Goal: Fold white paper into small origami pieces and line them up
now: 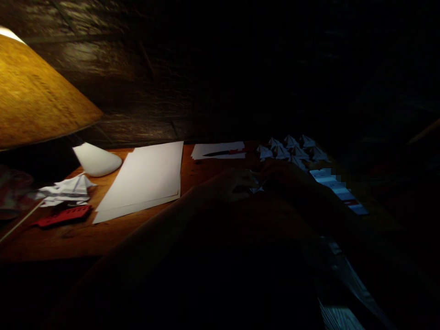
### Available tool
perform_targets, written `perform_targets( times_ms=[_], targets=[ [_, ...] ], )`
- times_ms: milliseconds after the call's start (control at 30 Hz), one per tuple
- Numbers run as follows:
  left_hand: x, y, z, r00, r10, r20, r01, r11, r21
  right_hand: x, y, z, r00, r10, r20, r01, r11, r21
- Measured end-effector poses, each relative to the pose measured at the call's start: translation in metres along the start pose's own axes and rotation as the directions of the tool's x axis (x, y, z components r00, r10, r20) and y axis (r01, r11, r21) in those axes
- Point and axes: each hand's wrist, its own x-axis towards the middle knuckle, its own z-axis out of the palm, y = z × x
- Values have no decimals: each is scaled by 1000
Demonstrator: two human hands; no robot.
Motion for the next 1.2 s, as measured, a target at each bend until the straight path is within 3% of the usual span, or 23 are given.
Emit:
perform_targets(
  times_ms=[467, 633, 833, 1033, 1200],
  targets=[
    [0, 5, -1, 996, -77, 51, 72, 993, 94, 5, 2, 7, 999, -33, 10, 33, 999, 17],
    [0, 6, -1, 999, -35, 12, 34, 996, 79, 5, -3, 8, 998, 55, -1, -55, 998, -26],
    [-2, 5, -4, 1000, 6, -19, -7, 997, -73, 7, -16, 7, 988, 151, -37, -153, 987, -44],
    [0, 5, -5, 1000, 10, 2, -10, 996, -91, 8, -20, 10, 959, 263, -107, -269, 962, -42],
    [-1, 5, -4, 1000, 16, -15, -17, 997, -74, 12, -13, 12, 947, 308, -92, -312, 950, -34]
  ],
)
